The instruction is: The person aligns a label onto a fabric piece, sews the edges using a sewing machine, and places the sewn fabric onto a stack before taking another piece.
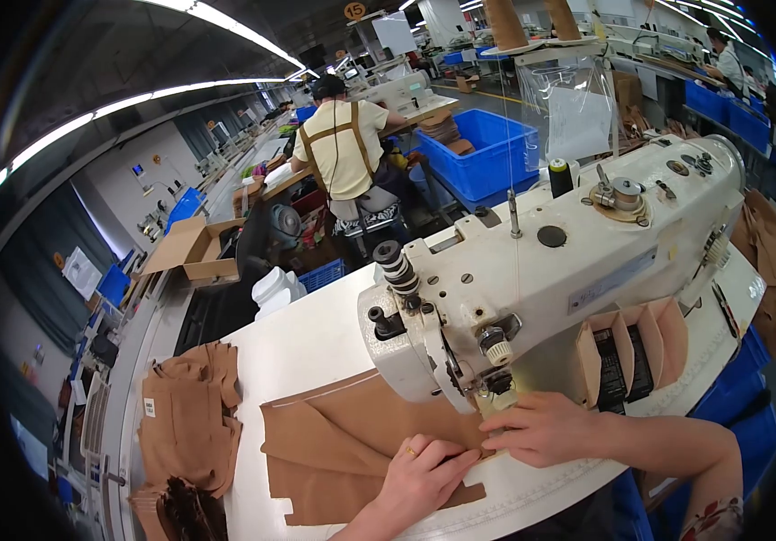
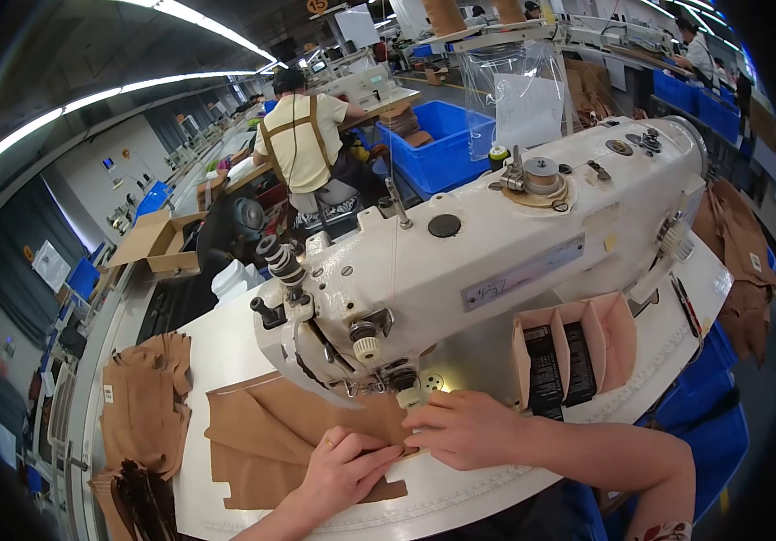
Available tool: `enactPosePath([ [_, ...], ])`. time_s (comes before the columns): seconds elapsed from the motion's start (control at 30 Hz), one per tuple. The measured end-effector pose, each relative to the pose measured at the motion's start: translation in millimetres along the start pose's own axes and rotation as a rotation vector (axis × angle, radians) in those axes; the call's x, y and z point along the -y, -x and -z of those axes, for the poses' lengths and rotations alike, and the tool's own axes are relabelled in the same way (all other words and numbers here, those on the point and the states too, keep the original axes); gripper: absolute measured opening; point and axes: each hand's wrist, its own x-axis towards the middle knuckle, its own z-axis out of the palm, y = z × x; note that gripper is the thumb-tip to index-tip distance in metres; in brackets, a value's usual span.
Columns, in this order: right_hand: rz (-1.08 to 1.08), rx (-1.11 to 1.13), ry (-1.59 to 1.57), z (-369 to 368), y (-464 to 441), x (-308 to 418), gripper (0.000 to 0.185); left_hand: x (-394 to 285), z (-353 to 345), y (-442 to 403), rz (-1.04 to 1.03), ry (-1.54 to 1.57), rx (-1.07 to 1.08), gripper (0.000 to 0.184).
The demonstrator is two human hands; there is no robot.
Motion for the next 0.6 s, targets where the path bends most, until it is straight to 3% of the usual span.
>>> enactPosePath([
  [0.17,0.065,0.012,-0.085,-3,3,-5,0.025,-3,5,-4,-0.016,-0.008,-0.007,0.032],
  [0.27,0.061,0.013,-0.037,-3,4,-6,0.033,3,1,-4,-0.073,0.046,-0.01,0.033],
  [0.6,-0.011,0.017,0.109,-2,-4,-4,0.032,29,-2,-15,-0.079,0.041,-0.039,0.031],
])
